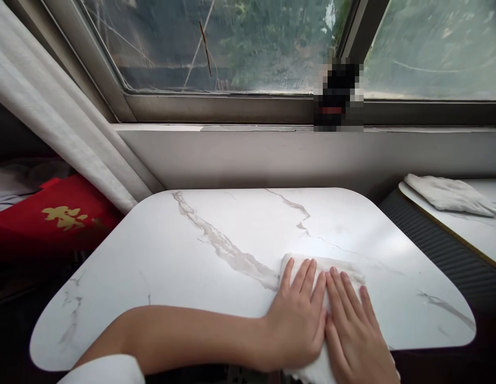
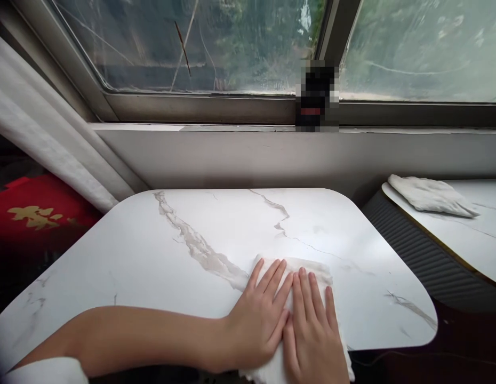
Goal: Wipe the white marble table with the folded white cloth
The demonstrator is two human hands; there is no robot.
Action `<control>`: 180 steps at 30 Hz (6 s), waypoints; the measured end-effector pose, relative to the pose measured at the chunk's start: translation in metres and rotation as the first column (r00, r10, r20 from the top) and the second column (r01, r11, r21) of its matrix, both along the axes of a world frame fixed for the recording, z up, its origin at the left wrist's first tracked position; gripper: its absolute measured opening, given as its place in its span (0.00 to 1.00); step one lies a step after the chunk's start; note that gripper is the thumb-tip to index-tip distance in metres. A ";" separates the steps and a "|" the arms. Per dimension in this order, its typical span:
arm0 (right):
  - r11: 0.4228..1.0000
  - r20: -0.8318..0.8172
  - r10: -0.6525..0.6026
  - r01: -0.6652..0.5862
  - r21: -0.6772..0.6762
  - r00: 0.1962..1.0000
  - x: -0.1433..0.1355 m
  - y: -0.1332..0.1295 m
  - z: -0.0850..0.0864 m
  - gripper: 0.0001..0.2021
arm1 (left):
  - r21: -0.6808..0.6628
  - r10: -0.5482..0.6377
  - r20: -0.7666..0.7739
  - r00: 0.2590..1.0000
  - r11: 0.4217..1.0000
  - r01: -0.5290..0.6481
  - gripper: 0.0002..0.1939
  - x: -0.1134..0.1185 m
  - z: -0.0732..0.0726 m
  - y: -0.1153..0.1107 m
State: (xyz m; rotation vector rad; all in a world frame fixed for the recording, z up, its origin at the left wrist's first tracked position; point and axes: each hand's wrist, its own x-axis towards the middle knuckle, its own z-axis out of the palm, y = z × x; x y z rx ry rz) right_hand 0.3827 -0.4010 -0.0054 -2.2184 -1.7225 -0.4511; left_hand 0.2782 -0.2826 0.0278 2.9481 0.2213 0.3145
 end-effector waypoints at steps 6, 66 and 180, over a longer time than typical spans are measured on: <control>0.987 -0.016 0.155 -0.155 -0.050 0.988 -0.015 0.021 0.005 0.38 | 0.021 0.059 -0.024 0.998 0.998 -0.058 0.28 -0.031 -0.004 0.011; 0.961 -0.195 0.198 -0.229 -0.155 0.961 -0.007 0.308 0.015 0.26 | -0.016 0.564 0.021 0.825 0.826 -0.564 0.25 -0.022 -0.020 0.258; 0.960 -0.494 0.249 -0.278 0.014 0.833 -0.176 0.405 0.010 0.28 | 0.075 0.542 -0.138 0.829 0.840 -0.537 0.26 -0.187 -0.018 0.384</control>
